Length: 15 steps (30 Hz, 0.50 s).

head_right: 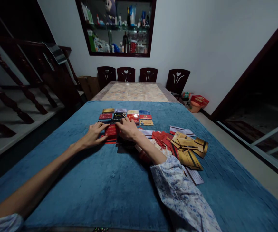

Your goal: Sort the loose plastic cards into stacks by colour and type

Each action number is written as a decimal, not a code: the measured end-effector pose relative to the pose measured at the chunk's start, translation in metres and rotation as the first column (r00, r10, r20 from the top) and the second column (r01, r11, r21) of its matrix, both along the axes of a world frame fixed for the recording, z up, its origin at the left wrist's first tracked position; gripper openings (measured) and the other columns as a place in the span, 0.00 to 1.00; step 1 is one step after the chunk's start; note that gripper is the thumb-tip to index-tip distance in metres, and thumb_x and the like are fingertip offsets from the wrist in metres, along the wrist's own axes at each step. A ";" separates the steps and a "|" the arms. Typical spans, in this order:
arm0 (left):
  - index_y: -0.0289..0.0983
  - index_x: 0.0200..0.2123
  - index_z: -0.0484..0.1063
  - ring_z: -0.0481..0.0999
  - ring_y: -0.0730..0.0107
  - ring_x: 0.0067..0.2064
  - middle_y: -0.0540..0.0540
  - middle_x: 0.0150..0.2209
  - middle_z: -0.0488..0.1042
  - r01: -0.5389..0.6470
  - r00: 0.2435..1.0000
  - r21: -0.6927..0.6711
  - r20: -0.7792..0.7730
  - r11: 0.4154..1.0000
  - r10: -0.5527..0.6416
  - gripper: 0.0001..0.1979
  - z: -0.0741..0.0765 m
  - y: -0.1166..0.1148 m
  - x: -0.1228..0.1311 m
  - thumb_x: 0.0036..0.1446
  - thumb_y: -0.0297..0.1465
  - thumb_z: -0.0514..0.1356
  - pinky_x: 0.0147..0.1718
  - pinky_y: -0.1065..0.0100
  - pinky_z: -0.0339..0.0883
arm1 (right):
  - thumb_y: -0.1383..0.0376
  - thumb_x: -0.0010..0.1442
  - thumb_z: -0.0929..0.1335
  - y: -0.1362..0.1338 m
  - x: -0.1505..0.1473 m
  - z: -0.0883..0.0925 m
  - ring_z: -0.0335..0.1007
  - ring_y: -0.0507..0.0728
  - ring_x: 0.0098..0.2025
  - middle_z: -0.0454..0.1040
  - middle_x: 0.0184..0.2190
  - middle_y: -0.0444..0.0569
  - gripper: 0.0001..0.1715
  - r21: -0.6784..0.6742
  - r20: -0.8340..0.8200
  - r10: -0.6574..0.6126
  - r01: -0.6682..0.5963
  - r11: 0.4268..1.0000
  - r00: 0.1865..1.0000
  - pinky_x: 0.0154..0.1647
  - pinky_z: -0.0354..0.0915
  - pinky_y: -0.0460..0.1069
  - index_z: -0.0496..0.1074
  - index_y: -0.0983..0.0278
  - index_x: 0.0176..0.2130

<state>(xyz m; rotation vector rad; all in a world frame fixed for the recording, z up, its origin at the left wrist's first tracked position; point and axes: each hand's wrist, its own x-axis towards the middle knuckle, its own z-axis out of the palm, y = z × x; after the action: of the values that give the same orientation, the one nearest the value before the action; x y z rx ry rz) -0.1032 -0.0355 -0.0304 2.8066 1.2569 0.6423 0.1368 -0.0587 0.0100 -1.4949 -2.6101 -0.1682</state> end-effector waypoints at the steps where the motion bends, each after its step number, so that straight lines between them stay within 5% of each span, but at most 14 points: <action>1: 0.38 0.62 0.67 0.68 0.50 0.52 0.38 0.51 0.69 0.002 1.000 -0.001 0.001 1.000 -0.002 0.27 0.002 0.001 0.002 0.60 0.35 0.59 0.52 0.47 0.61 | 0.62 0.65 0.67 0.001 0.002 0.002 0.60 0.69 0.59 0.68 0.58 0.63 0.27 0.001 0.000 0.003 -0.003 1.000 1.000 0.51 0.63 0.61 0.68 0.61 0.63; 15: 0.37 0.61 0.68 0.64 0.42 0.58 0.35 0.56 0.69 0.017 1.000 0.026 -0.012 1.000 -0.016 0.27 0.033 0.033 0.054 0.58 0.35 0.63 0.53 0.42 0.60 | 0.60 0.66 0.67 0.022 0.055 0.022 0.59 0.66 0.54 0.69 0.57 0.61 0.25 0.063 0.014 -0.042 0.041 0.997 0.999 0.45 0.62 0.55 0.69 0.61 0.61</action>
<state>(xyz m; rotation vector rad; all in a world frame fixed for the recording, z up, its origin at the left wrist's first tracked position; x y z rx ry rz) -0.0495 -0.0021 0.0022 2.8435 1.2349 0.6470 0.1915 -0.0365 0.0321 -1.5332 -2.5623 -0.2639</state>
